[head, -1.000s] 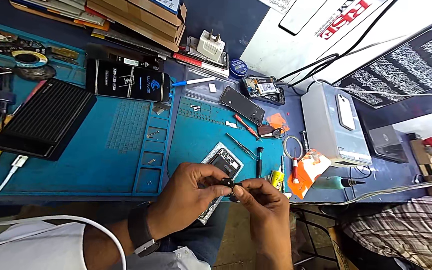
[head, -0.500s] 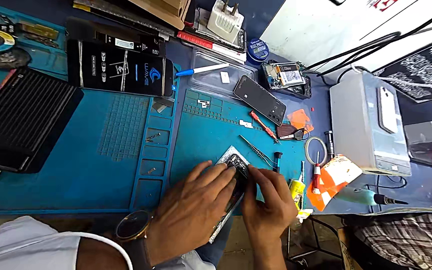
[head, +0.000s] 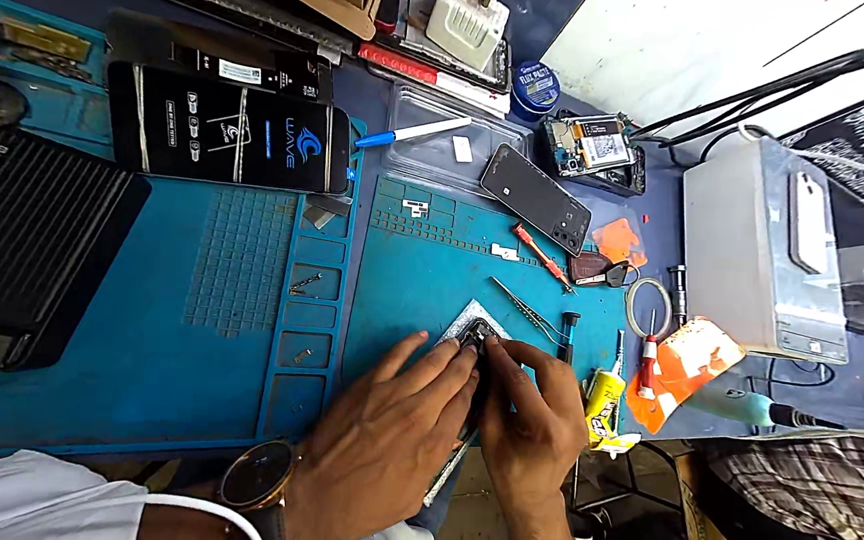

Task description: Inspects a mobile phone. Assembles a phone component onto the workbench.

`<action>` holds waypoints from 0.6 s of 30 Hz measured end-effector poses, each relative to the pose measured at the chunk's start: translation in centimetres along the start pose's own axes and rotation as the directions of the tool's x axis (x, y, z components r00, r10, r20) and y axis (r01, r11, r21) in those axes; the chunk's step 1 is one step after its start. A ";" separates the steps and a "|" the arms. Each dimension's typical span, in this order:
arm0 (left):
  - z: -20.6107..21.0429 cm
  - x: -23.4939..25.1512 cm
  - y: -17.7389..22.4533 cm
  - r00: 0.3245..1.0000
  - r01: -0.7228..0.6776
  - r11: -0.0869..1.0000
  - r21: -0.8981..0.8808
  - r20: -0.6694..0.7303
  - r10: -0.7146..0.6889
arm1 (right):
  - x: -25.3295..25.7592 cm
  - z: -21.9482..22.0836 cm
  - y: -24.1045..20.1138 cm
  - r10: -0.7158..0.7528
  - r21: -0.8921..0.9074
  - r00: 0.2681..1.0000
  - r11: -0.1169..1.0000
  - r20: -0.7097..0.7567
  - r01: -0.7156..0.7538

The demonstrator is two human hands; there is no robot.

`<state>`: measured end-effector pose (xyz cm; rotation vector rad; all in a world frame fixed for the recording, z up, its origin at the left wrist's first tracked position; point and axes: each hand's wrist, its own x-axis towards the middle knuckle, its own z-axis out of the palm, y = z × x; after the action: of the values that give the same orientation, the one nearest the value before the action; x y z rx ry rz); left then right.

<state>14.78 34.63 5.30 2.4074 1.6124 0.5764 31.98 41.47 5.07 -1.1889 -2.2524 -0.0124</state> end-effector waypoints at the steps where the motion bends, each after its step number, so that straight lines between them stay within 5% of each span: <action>1: 0.0 0.0 0.0 1.000 -0.002 1.000 -0.002 -0.002 0.002 | 0.0 0.0 -0.1 0.003 -0.007 1.000 1.000 -0.002 -0.003; 18: -0.8 0.5 -0.6 0.997 0.078 0.996 -0.034 0.021 -0.077 | 0.6 -0.4 -1.1 0.069 -0.117 0.994 0.991 0.082 -0.059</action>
<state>14.11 35.30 5.97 2.3073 1.6657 0.5602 31.10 41.16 5.93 -1.3458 -2.3127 -0.0678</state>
